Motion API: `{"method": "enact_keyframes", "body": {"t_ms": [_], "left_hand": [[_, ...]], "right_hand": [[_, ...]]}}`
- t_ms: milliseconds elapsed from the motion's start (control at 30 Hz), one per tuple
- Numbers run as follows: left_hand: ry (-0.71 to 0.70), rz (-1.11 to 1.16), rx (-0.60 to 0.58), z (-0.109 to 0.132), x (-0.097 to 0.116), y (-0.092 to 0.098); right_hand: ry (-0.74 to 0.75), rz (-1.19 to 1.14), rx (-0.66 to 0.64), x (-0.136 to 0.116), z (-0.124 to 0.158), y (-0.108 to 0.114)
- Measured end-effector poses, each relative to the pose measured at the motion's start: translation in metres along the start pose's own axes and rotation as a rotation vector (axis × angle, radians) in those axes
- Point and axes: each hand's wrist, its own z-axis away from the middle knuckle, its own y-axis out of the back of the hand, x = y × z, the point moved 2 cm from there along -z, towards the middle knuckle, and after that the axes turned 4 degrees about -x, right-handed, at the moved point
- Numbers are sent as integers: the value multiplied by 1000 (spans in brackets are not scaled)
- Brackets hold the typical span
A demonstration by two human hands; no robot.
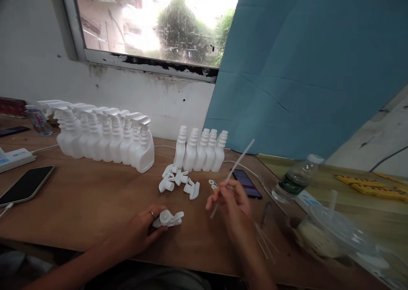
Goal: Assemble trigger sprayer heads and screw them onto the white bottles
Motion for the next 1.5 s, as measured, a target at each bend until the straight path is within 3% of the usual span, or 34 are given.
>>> {"method": "enact_keyframes", "body": {"t_ms": [67, 167, 267, 400, 600, 933, 1267, 1400, 1500], "left_hand": [[-12, -4, 6, 0, -1, -1], [-21, 16, 7, -1, -4, -2], [-25, 27, -6, -2, -5, -2], [-37, 17, -11, -3, -3, 0], [-24, -11, -30, -3, 0, 0], [-17, -39, -32, -4, 2, 0], [-61, 154, -25, -4, -6, -2], [-53, 181, -34, -4, -2, 2], [-65, 213, -33, -6, 3, 10]], "right_hand": [[-69, -307, -117, 1, 2, -34], [-195, -553, -248, 9, 3, -72], [-271, -658, -340, 21, 2, -95], [-223, -702, -413, 37, 1, -113], [-146, -698, -411, 52, 3, -118], [-154, -631, -433, 61, 6, -122], [-190, -484, -501, 69, 16, -125], [-181, -430, -531, 62, 15, -125], [-101, -364, -559, 49, 15, -109]]}}
